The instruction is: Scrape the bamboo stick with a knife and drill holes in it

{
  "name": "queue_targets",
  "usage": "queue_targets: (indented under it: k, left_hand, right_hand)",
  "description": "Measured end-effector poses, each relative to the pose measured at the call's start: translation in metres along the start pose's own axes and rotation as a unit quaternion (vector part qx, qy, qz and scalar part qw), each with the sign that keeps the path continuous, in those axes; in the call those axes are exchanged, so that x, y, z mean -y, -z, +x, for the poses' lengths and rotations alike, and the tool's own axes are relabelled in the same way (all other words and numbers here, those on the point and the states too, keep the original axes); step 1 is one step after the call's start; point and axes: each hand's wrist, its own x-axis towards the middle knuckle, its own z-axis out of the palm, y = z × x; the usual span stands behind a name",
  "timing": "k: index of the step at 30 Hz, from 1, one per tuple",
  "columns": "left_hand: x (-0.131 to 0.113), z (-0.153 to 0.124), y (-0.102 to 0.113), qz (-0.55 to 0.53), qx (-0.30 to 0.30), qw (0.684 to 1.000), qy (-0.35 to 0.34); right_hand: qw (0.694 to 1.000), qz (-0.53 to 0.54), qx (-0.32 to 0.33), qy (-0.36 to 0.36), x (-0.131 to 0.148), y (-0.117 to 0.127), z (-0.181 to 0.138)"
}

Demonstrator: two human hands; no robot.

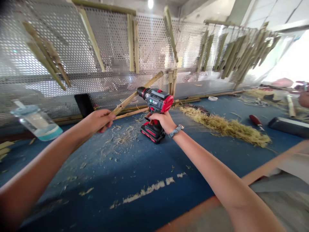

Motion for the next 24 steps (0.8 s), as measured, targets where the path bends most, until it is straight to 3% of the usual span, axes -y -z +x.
queue_targets:
  k: [6, 10, 19, 24]
  left_hand:
    - [-0.014, -0.004, -0.030, -0.050, 0.048, 0.997, 0.013]
    - [-0.019, -0.007, -0.032, -0.069, 0.065, 0.995, 0.013]
    - [-0.005, 0.003, -0.046, -0.042, 0.062, 0.997, -0.004]
    - [-0.016, 0.010, -0.040, 0.004, 0.128, 0.992, 0.018]
  right_hand:
    - [1.000, 0.006, 0.017, -0.007, -0.002, -0.002, 0.000]
    - [0.999, 0.030, 0.001, -0.023, -0.001, -0.005, 0.000]
    - [0.999, 0.028, -0.004, -0.041, 0.000, -0.010, 0.004]
    - [0.999, 0.019, -0.028, -0.035, 0.001, -0.012, 0.002]
